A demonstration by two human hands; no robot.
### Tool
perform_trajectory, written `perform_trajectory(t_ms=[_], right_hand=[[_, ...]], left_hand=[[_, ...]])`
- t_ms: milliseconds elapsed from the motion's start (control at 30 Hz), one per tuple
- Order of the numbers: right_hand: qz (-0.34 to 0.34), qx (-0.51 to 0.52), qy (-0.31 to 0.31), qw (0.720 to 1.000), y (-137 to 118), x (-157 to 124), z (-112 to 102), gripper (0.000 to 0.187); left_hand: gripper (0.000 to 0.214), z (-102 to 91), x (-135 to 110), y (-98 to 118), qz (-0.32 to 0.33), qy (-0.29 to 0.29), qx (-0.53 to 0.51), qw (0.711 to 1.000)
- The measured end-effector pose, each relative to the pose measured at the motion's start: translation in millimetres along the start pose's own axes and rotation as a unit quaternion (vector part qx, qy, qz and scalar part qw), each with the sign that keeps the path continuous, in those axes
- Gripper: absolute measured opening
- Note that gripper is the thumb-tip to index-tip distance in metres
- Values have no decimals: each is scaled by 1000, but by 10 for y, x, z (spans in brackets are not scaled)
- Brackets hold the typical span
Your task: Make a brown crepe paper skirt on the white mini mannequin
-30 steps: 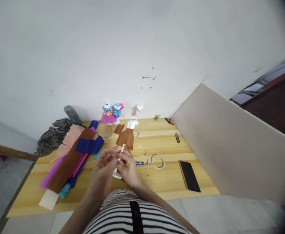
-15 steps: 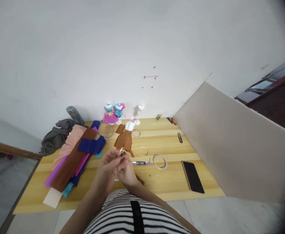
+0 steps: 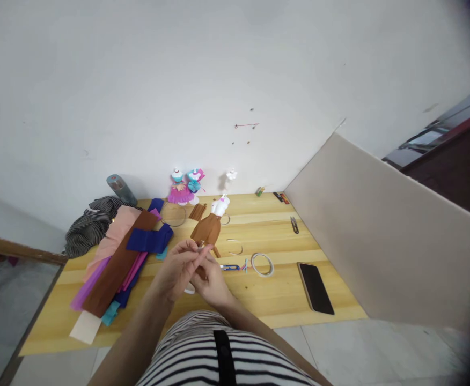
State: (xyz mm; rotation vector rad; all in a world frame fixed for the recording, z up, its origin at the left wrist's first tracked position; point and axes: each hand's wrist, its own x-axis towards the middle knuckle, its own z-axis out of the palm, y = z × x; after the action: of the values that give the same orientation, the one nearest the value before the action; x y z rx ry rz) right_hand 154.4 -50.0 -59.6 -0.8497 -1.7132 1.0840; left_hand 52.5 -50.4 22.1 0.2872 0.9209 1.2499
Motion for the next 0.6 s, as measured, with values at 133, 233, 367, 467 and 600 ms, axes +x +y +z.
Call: perform_trajectory(t_ms=[133,233,367,467,600], right_hand=[[24,15,7,1000,-35,-27,-34,9],[46,37,-6,998,-55,-53,-56,21],[53,21,-21,998,-174,-35,-146,30],[51,11,-27,998,-302,2,-222,28],[50,24,-24,998,-392,14,-260,20]], left_hand=[[19,36,10,45,-26,-21,-8,999],[16,57,-25,82,-50,-43,-10,998],[14,75,-67,129,-68,-51,0,996],[16,86,-81,150,-77,-45,11,996],[17,109,-102,161,-82,-50,11,995]])
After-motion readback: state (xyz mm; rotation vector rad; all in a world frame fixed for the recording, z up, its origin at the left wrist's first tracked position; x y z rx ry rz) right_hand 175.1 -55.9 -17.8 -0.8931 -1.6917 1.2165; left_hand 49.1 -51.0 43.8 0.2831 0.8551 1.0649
